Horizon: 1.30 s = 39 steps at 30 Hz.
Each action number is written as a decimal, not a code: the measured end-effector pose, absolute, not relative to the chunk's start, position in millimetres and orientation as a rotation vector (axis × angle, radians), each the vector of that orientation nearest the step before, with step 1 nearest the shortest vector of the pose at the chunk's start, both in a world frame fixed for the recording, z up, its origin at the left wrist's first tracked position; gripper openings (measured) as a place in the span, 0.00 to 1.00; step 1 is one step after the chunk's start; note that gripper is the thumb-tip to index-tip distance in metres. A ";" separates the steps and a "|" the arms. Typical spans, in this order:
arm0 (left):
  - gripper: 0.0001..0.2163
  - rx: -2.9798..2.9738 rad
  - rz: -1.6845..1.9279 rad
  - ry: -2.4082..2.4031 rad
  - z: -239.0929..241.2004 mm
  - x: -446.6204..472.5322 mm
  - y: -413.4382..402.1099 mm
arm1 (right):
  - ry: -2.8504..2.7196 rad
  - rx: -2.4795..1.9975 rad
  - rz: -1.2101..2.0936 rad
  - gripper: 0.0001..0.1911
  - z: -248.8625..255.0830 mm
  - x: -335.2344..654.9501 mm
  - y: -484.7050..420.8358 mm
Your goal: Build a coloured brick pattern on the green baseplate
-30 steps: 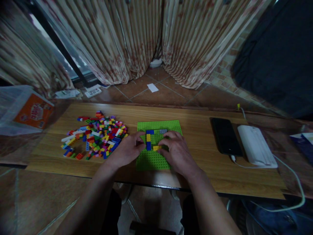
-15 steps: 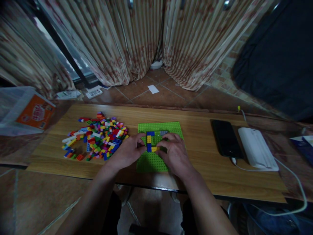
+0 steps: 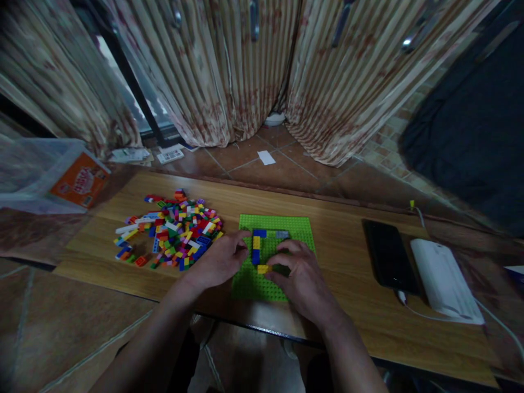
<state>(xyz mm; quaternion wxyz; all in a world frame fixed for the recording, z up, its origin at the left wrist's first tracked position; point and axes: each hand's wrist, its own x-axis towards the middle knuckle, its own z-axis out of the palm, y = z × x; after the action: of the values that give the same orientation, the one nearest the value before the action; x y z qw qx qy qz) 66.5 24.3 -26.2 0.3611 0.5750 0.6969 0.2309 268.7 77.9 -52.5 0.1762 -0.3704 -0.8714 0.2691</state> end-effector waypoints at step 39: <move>0.28 1.409 0.476 1.985 -32.0 75.2 32.9 | -2.455 -1.136 0.723 0.05 -55.1 249.5 69.7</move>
<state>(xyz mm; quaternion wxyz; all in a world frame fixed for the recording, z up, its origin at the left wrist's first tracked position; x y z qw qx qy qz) 75.2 32.9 -32.0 0.3247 0.5373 0.7569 0.1816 249.5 69.7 -55.1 0.1698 -0.3997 -0.8641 0.2545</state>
